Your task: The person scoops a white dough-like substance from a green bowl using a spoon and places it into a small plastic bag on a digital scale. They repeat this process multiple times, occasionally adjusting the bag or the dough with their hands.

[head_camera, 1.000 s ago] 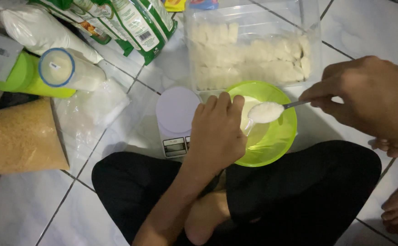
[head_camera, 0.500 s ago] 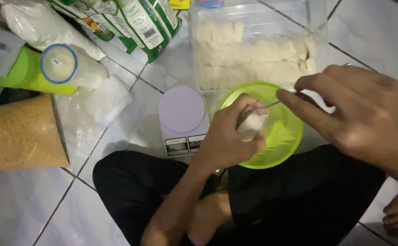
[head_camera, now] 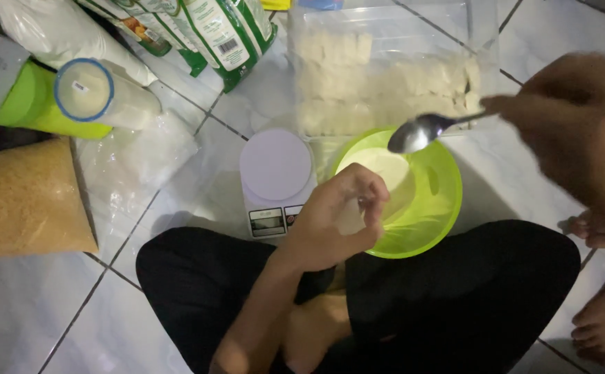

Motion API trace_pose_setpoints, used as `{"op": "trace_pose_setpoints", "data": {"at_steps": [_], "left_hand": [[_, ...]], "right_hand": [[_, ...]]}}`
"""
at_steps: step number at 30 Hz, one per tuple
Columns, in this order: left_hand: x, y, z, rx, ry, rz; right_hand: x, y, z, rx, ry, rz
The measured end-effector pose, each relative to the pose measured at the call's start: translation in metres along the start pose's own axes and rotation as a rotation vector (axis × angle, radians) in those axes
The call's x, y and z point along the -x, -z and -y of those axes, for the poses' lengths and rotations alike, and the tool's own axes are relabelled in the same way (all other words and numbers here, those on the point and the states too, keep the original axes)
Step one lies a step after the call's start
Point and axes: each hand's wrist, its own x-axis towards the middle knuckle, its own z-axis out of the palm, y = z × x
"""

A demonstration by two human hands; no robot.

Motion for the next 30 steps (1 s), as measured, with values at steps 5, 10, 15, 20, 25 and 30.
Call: {"op": "trace_pose_setpoints", "data": {"at_steps": [5,10,15,20,25,30], "left_hand": [[0.011,0.015,-0.019,0.055,-0.004,0.008],[0.015,0.022,-0.025,0.129,-0.07,-0.029],[0.014,0.025,-0.024,0.064,-0.054,-0.009],[0.014,0.022,-0.011,0.126,0.008,-0.02],[0.015,0.023,-0.008,0.213,-0.02,-0.019],[0.013,0.026,-0.014,0.176,-0.042,-0.04]], "right_hand": [[-0.012,-0.051,0.013,0.571,0.358,-0.156],[-0.028,-0.1,0.028,0.586,0.44,0.061],[-0.038,-0.152,0.033,0.743,0.56,0.016],[-0.038,-0.204,0.046,0.852,0.421,0.187],[-0.045,-0.23,0.025,0.642,0.449,0.19],[-0.05,-0.19,0.023,0.258,0.303,0.35]]}}
